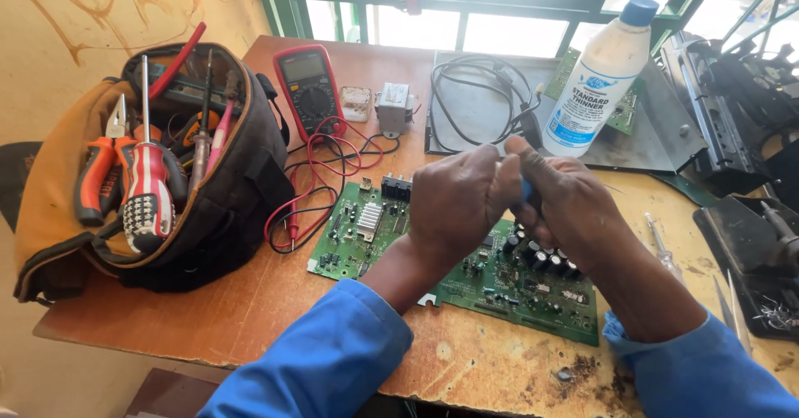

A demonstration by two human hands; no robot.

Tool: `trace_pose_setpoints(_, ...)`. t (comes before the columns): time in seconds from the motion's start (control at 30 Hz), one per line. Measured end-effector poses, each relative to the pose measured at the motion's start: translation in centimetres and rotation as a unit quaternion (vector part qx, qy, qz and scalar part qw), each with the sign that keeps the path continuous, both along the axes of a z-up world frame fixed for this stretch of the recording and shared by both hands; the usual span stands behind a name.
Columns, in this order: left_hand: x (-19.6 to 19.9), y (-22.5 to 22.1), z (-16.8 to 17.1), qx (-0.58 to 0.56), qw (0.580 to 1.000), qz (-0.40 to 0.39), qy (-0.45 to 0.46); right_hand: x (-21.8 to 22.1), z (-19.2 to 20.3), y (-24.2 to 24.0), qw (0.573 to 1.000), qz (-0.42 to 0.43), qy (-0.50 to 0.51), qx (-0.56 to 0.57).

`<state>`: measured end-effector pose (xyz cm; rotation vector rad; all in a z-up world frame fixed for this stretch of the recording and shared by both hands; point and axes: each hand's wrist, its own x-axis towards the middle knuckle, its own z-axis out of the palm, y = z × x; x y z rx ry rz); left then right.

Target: A person is repairing a circuit board by applying cleaning fluid and using a screwdriver to adjust or clean components on a workbench.

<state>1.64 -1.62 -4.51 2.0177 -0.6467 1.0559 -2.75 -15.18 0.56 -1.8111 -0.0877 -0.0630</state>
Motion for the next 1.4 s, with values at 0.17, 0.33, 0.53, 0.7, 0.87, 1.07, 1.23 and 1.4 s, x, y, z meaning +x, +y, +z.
trace_pose_setpoints(0.17, -2.0, -1.3, 2.9, -0.106, 0.984, -0.036, 0.137, -0.2, 1.6, -0.3, 0.978, -0.041, -0.051, -0.2)
trace_pose_setpoints(0.33, -1.0, -0.4, 2.2, -0.191, 0.951, -0.042, 0.238, 0.4, -0.3, 0.1, 0.925, 0.0, -0.211, -0.316)
trace_pose_setpoints(0.53, -1.0, 0.4, 2.5, -0.135, 0.985, -0.014, 0.107, 1.6, -1.8, 0.8, 0.979, 0.008, -0.139, -0.146)
trace_pose_setpoints(0.7, 1.4, 1.2, 1.2, 0.016, 0.992, 0.053, -0.118, 0.9, -0.1, 0.3, 0.947, 0.14, 0.166, 0.236)
trace_pose_setpoints(0.87, -1.3, -1.4, 4.6, -0.126, 0.968, -0.002, 0.217, 2.3, -1.1, -0.1, 0.986, -0.034, -0.091, -0.134)
trace_pose_setpoints(1.07, -1.1, -1.2, 4.4, -0.081, 0.992, -0.014, 0.098, 0.4, 1.9, 0.7, 0.999, -0.032, -0.009, -0.024)
trace_pose_setpoints(1.23, -0.3, -3.3, 4.6, -0.055, 0.984, -0.072, 0.154, 1.7, 3.9, -5.9, 0.969, -0.029, -0.048, -0.239)
trace_pose_setpoints(1.4, -1.6, -5.5, 4.2, 0.151, 0.938, -0.254, 0.181, 2.3, 4.1, -11.1, 0.792, -0.177, 0.206, -0.547)
